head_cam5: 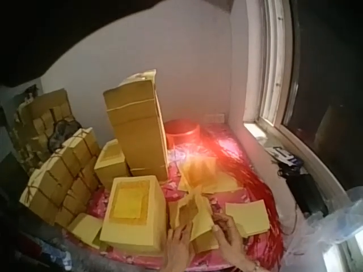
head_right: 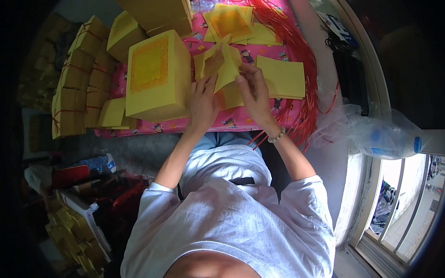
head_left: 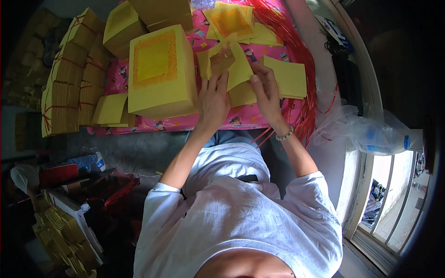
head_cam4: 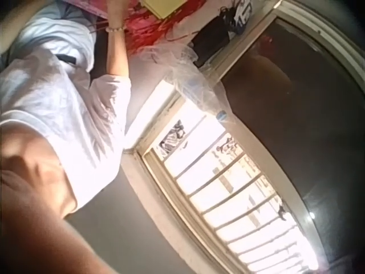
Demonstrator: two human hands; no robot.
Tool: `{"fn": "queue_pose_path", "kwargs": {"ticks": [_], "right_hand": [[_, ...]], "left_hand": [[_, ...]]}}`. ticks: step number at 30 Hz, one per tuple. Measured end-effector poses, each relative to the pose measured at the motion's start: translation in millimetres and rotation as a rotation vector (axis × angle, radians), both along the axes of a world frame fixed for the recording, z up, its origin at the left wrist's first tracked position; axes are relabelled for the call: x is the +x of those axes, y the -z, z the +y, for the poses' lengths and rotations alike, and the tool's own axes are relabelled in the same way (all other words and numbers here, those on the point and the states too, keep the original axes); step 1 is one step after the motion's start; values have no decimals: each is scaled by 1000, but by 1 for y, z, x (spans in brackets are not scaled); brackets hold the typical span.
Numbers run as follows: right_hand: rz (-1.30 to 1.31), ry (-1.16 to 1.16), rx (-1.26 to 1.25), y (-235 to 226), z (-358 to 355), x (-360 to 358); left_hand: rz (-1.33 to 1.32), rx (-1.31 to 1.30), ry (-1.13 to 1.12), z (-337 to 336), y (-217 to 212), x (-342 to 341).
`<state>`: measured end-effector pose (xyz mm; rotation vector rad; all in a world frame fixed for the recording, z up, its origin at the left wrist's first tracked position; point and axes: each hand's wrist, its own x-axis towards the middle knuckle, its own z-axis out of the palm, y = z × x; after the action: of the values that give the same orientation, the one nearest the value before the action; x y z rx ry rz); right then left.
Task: Sorting and inspecting stacks of yellow joss paper.
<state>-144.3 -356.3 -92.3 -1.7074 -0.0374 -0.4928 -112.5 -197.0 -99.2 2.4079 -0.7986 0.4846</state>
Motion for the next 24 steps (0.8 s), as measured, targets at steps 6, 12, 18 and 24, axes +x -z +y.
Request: {"fn": "queue_pose_path", "kwargs": {"ticks": [6, 12, 18, 24], "right_hand": [[185, -204, 489, 23, -2, 18], [193, -377, 510, 15, 7, 3], [278, -487, 569, 5, -1, -30], [355, -495, 448, 6, -7, -46]], "left_hand": [[5, -114, 16, 7, -44, -32], [339, -412, 425, 15, -48, -35], [1191, -776, 741, 37, -23, -30], [1328, -906, 686, 31, -15, -37]]}}
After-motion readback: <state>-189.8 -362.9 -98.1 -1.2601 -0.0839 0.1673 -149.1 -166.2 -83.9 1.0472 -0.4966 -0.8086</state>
